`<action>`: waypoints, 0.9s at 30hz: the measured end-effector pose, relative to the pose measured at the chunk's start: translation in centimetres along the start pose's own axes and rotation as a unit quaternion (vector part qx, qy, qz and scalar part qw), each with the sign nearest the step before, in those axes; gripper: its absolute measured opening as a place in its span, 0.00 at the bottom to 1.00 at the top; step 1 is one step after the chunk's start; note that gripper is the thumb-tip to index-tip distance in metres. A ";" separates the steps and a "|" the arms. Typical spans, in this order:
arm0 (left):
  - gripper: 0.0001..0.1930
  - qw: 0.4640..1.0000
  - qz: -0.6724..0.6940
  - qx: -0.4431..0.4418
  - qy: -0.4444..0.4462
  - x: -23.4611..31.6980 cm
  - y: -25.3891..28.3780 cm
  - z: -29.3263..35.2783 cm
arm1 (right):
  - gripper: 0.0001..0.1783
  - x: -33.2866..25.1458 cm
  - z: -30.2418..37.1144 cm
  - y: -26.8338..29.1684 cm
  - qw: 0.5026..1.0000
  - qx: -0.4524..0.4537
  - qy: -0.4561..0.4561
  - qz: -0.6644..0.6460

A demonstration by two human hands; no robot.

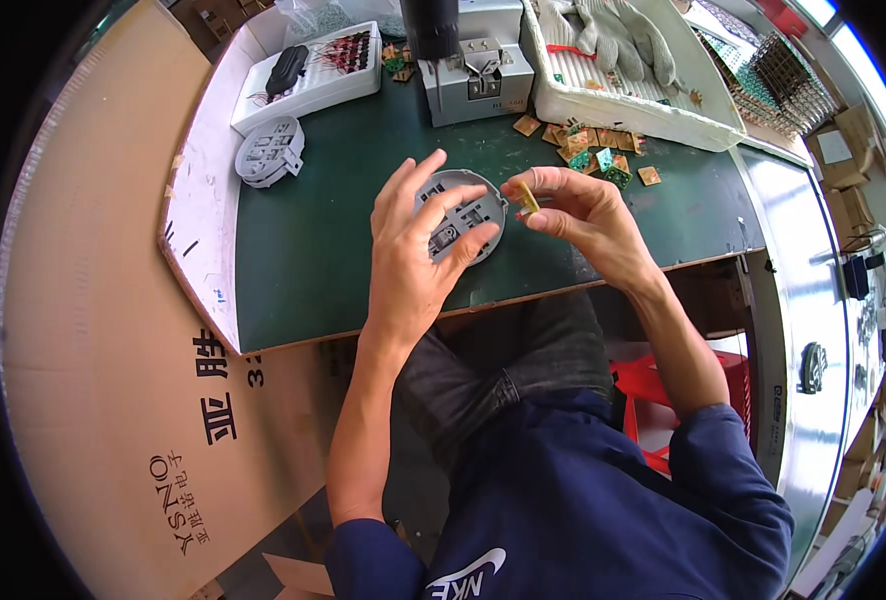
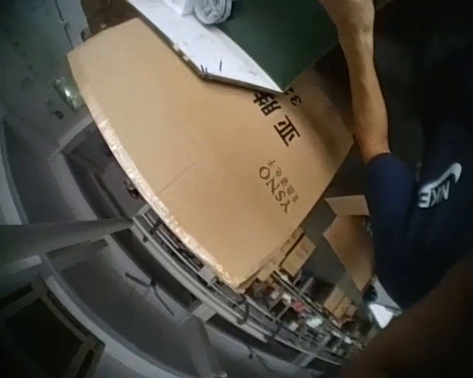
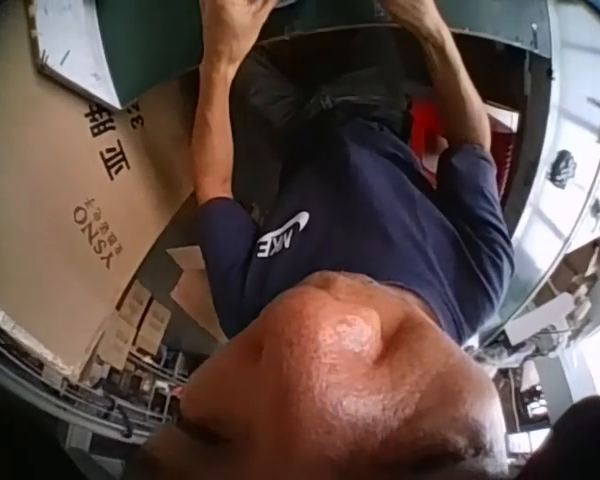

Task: Assembling small mechanical and electronic parts into a circular housing at a factory workstation.

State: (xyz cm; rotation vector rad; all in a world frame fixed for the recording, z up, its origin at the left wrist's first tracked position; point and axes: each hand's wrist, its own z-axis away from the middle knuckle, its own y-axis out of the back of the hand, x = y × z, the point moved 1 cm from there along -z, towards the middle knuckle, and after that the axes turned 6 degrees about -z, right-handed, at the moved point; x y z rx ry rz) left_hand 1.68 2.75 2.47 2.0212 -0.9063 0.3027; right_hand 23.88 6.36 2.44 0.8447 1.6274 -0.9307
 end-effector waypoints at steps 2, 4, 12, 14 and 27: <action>0.15 1.000 0.004 0.005 -0.004 0.4 0.2 -0.2 | 0.20 0.1 0.1 -0.4 1.000 -0.011 0.002 0.004; 0.13 1.000 0.005 0.012 -0.008 0.5 0.2 0.0 | 0.20 0.2 0.3 -0.9 1.000 -0.026 -0.009 -0.012; 0.09 0.998 -0.031 0.046 -0.031 -0.1 0.2 1.1 | 0.20 0.9 0.4 -2.5 0.999 -0.034 -0.019 -0.001; 0.09 0.998 -0.030 0.051 -0.023 -0.3 0.4 1.4 | 0.20 1.0 0.3 -2.9 0.999 -0.034 -0.021 0.010; 0.56 0.992 -0.109 -0.003 0.068 -1.8 -0.5 4.2 | 0.19 2.5 -6.7 -4.7 0.856 -0.094 0.199 0.468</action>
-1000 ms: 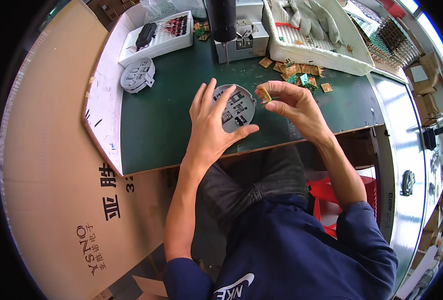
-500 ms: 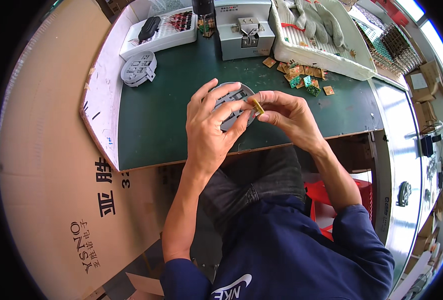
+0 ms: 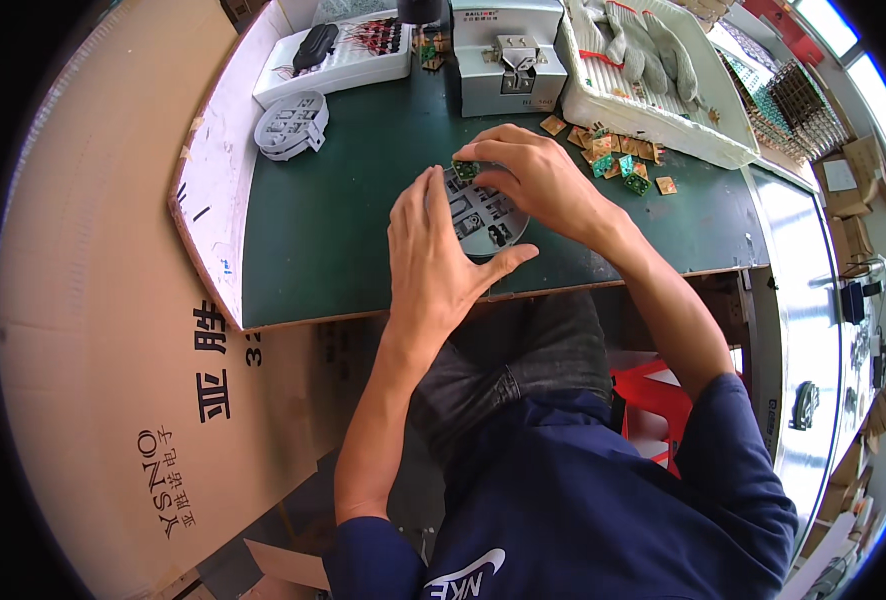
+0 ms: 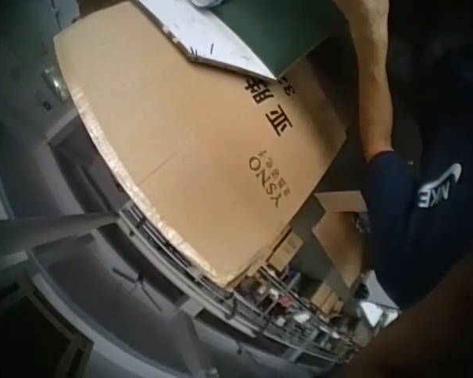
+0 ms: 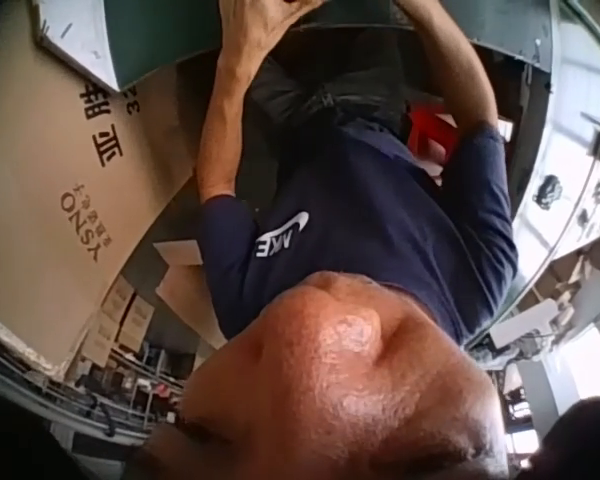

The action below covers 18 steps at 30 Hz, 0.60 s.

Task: Assembling small mechanical and electronic parts into a circular housing at a factory workstation.

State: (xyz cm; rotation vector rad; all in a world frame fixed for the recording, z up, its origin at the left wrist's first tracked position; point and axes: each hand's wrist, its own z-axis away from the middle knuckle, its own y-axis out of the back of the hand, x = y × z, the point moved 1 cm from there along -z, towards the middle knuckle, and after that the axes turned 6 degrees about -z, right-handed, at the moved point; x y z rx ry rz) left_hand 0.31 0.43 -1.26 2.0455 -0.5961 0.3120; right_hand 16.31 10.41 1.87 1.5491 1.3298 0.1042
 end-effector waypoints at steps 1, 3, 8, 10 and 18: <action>0.55 0.999 -0.032 -0.006 0.002 0.0 -0.3 0.1 | 0.19 0.1 -0.2 -0.3 1.000 -0.001 0.001 -0.001; 0.54 0.999 -0.035 0.010 0.000 -0.3 -0.6 0.3 | 0.20 0.1 -0.5 -0.7 0.999 -0.038 0.002 0.016; 0.50 1.000 0.000 0.025 -0.010 -0.8 -0.7 0.0 | 0.19 0.5 -0.9 -1.0 0.998 -0.041 0.021 0.031; 0.48 1.000 -0.004 0.010 -0.004 -0.6 -0.4 -0.2 | 0.19 0.5 -1.0 -0.8 0.998 -0.050 0.027 0.037; 0.43 0.998 -0.052 -0.036 -0.023 -0.8 0.3 -0.5 | 0.18 0.9 0.9 -0.4 0.999 -0.039 0.034 0.010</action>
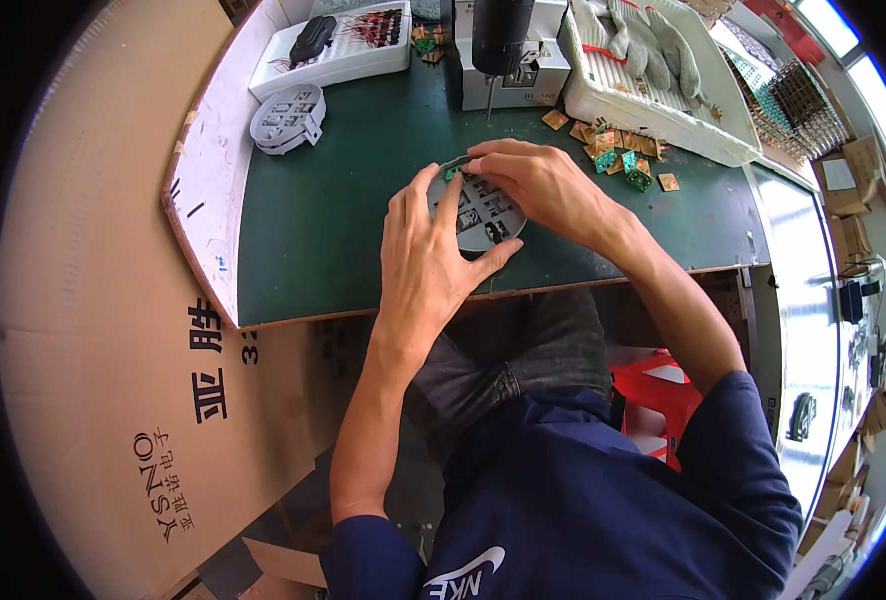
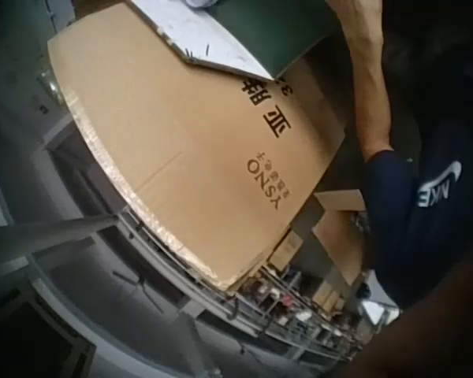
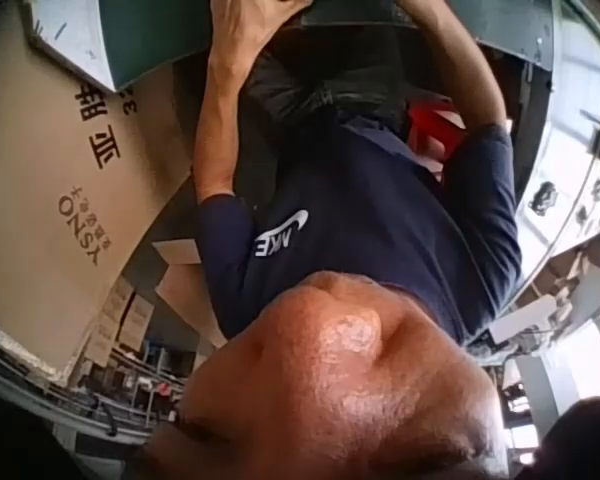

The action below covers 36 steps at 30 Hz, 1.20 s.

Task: Assembling small mechanical and electronic parts into a circular housing at a factory workstation.

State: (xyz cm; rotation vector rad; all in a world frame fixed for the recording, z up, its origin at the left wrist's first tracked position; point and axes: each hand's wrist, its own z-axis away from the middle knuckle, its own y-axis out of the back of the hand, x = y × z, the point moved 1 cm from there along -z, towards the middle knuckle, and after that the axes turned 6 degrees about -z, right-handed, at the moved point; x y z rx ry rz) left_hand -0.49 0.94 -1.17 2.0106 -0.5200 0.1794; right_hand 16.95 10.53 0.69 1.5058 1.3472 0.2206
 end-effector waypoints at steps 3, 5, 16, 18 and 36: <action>0.43 1.000 -0.019 0.005 -0.009 0.0 0.0 -0.1 | 0.18 -0.3 0.3 -0.2 0.999 0.016 0.020 0.030; 0.43 0.999 -0.031 0.004 -0.012 0.0 0.0 -0.1 | 0.17 0.4 0.3 0.1 0.999 0.005 0.024 0.035; 0.47 1.000 -0.001 0.018 -0.006 0.3 -0.4 -0.9 | 0.35 -2.3 -15.9 10.8 0.921 0.160 0.019 -0.355; 0.48 1.000 0.021 0.019 0.002 0.5 -0.4 -1.2 | 0.34 -2.4 -17.0 11.7 0.914 0.157 -0.020 -0.375; 0.50 0.998 0.028 -0.045 0.038 0.0 -0.9 -1.9 | 0.18 3.4 -14.6 12.4 0.884 0.317 -0.038 -0.342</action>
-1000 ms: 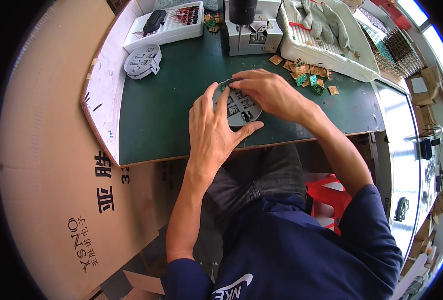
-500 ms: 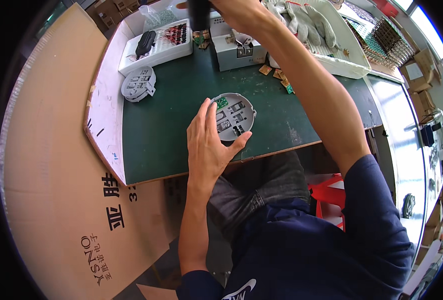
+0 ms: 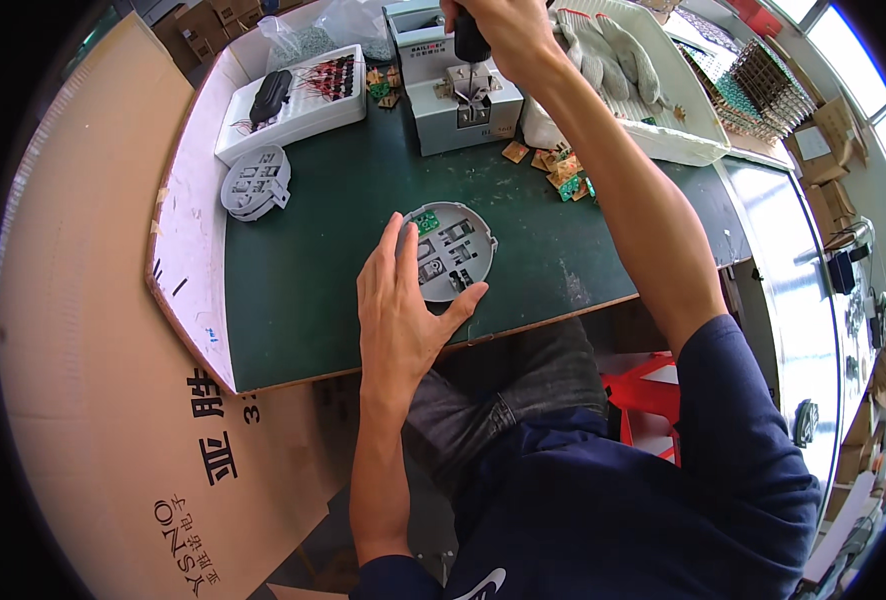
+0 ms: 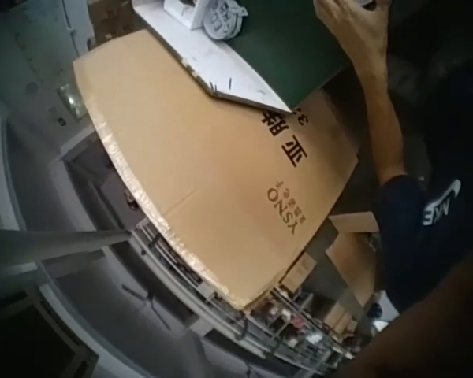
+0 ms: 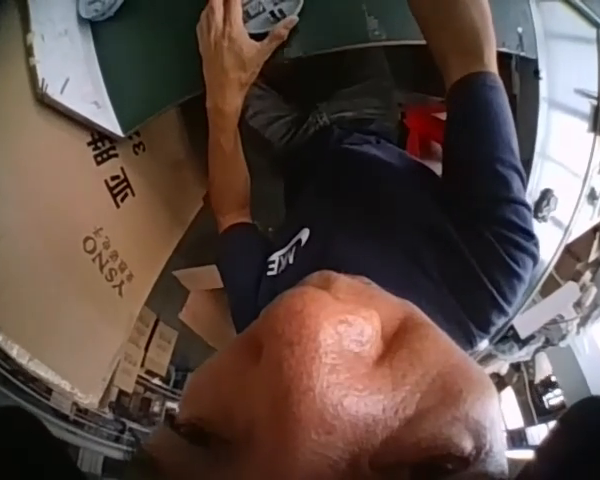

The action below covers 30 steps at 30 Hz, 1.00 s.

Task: Assembling small mechanical and electronic parts into a circular housing at a factory workstation.

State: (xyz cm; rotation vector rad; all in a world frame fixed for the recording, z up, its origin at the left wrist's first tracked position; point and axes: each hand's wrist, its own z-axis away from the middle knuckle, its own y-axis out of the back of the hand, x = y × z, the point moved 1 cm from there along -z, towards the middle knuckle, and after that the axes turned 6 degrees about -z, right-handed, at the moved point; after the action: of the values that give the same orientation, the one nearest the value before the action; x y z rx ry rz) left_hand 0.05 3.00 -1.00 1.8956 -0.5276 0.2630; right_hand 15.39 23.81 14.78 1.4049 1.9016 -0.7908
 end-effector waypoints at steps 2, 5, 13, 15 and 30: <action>0.50 1.000 0.000 0.006 -0.014 0.6 0.0 -0.4 | 0.16 3.8 -1.0 1.5 0.993 0.014 -0.098 0.060; 0.50 1.000 -0.002 0.007 -0.008 -0.1 -0.2 -0.2 | 0.16 3.5 0.3 1.2 0.992 0.013 -0.125 0.019; 0.49 1.000 -0.012 0.020 -0.021 -0.4 -0.5 0.0 | 0.15 -2.0 7.5 -3.8 0.992 -0.076 -0.036 -0.094; 0.49 0.999 -0.013 0.022 -0.022 -0.4 -0.5 0.1 | 0.18 -2.0 8.6 -4.5 0.989 -0.059 -0.046 -0.127; 0.50 0.999 -0.015 0.018 -0.028 -1.1 -0.8 0.6 | 0.14 1.1 10.6 -5.9 0.985 -0.071 -0.108 -0.114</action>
State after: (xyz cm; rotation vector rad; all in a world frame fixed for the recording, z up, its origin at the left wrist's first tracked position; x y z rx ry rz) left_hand -0.59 2.90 -2.35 1.9498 -0.5350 0.2015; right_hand 10.88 14.77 7.97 0.9858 1.9257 -0.8583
